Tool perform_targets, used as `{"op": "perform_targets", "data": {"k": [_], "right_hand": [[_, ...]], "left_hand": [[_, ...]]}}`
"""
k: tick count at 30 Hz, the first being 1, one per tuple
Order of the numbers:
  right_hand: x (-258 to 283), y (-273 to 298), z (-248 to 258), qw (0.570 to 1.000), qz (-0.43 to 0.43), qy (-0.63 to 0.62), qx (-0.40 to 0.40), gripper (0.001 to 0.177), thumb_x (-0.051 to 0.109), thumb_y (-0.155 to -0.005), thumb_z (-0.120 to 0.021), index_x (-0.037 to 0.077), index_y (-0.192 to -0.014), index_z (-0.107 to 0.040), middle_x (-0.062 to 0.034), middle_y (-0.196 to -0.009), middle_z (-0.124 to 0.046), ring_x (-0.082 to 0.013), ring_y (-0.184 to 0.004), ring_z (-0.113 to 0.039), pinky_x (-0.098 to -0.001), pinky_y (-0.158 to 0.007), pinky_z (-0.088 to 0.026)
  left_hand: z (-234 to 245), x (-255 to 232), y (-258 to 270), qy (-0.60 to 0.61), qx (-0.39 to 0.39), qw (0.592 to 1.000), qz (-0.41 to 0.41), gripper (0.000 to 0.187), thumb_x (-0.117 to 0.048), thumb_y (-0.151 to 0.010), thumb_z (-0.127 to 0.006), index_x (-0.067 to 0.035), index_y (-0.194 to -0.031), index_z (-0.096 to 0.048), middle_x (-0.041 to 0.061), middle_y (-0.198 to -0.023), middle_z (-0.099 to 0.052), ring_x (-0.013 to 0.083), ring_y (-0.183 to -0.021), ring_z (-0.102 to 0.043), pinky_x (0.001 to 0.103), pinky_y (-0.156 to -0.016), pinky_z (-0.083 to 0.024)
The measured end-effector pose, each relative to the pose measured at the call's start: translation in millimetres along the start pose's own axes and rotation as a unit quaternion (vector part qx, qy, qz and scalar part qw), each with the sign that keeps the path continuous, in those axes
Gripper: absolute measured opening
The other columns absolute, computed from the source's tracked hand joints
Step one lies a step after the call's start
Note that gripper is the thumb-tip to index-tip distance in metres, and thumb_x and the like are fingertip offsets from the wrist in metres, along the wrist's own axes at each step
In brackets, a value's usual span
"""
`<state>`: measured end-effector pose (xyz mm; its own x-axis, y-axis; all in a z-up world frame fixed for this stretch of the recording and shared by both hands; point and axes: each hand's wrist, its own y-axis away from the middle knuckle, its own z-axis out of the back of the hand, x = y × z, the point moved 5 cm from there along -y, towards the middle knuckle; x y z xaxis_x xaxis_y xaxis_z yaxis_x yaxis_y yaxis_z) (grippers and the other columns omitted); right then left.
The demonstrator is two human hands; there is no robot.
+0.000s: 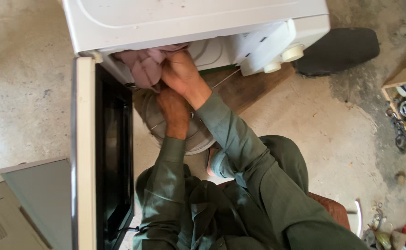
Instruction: The person wipes the interior of a white microwave with a cloth, focusing on the control panel, door frame, and glass turntable. The microwave door remains open throughout the sequence.
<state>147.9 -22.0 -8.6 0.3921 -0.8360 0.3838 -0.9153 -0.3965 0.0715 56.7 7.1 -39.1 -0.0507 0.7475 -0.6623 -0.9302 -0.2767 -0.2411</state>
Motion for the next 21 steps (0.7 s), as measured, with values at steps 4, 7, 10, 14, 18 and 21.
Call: {"op": "perform_targets", "data": {"k": [4, 7, 10, 14, 18, 21], "right_hand": [[51.5, 25.5, 0.7, 0.994, 0.078, -0.047, -0.067, 0.014, 0.001, -0.094, -0.062, 0.002, -0.108, -0.065, -0.0081, -0.108, -0.067, -0.0216, -0.105, -0.064, -0.0408, -0.105, -0.05], [90.0, 49.5, -2.9, 0.969, 0.141, -0.103, -0.175, 0.018, 0.01, -0.102, -0.049, 0.004, -0.097, -0.066, -0.0073, -0.097, -0.068, -0.0208, -0.099, -0.063, -0.0414, -0.1, -0.051], [92.4, 48.5, 6.3, 0.961, 0.162, -0.127, -0.185, 0.03, 0.016, -0.107, -0.044, 0.007, -0.089, -0.066, -0.007, -0.088, -0.067, -0.0206, -0.093, -0.063, -0.0421, -0.096, -0.052], [48.2, 17.3, 17.8, 0.992, 0.088, -0.069, 0.058, 0.028, 0.015, -0.11, -0.059, 0.01, -0.083, -0.065, -0.0077, -0.081, -0.063, -0.0219, -0.088, -0.063, -0.0429, -0.094, -0.054], [3.1, 9.9, -6.1, 0.999, -0.004, -0.017, 0.03, 0.004, 0.006, -0.094, -0.07, 0.004, -0.092, -0.068, -0.0077, -0.095, -0.066, -0.0213, -0.097, -0.065, -0.039, -0.099, -0.054], [-1.4, 13.4, -28.1, 0.997, -0.031, 0.012, -0.075, 0.016, 0.002, -0.081, -0.067, 0.002, -0.097, -0.07, -0.0082, -0.096, -0.07, -0.019, -0.093, -0.067, -0.0355, -0.093, -0.056]], "left_hand": [[34.2, -26.1, -1.4, -0.047, -0.063, 0.995, -0.055, 0.028, -0.003, -0.092, -0.065, 0.011, -0.116, -0.061, 0.029, -0.11, -0.063, 0.0432, -0.099, -0.063, 0.05, -0.089, -0.053], [43.5, -32.8, -4.9, -0.034, -0.025, 0.999, -0.018, 0.02, 0.0, -0.089, -0.066, 0.009, -0.108, -0.063, 0.029, -0.107, -0.062, 0.0446, -0.102, -0.061, 0.051, -0.089, -0.051], [44.3, -33.5, -5.7, -0.034, -0.007, 0.999, -0.005, 0.025, 0.001, -0.086, -0.065, 0.009, -0.109, -0.063, 0.029, -0.109, -0.062, 0.0446, -0.105, -0.06, 0.051, -0.09, -0.051], [34.2, -25.0, -2.9, -0.041, -0.033, 0.998, -0.022, 0.026, -0.003, -0.091, -0.064, 0.008, -0.114, -0.063, 0.029, -0.111, -0.062, 0.0434, -0.104, -0.06, 0.05, -0.091, -0.051], [14.5, -10.4, -0.1, -0.009, -0.031, 0.999, -0.044, 0.028, -0.012, -0.094, -0.064, 0.009, -0.113, -0.062, 0.026, -0.106, -0.065, 0.0398, -0.098, -0.063, 0.049, -0.086, -0.051], [2.8, -6.6, 0.7, 0.034, -0.01, 0.998, -0.061, 0.033, -0.018, -0.093, -0.065, 0.009, -0.11, -0.062, 0.023, -0.102, -0.068, 0.0367, -0.094, -0.066, 0.048, -0.08, -0.051]]}}
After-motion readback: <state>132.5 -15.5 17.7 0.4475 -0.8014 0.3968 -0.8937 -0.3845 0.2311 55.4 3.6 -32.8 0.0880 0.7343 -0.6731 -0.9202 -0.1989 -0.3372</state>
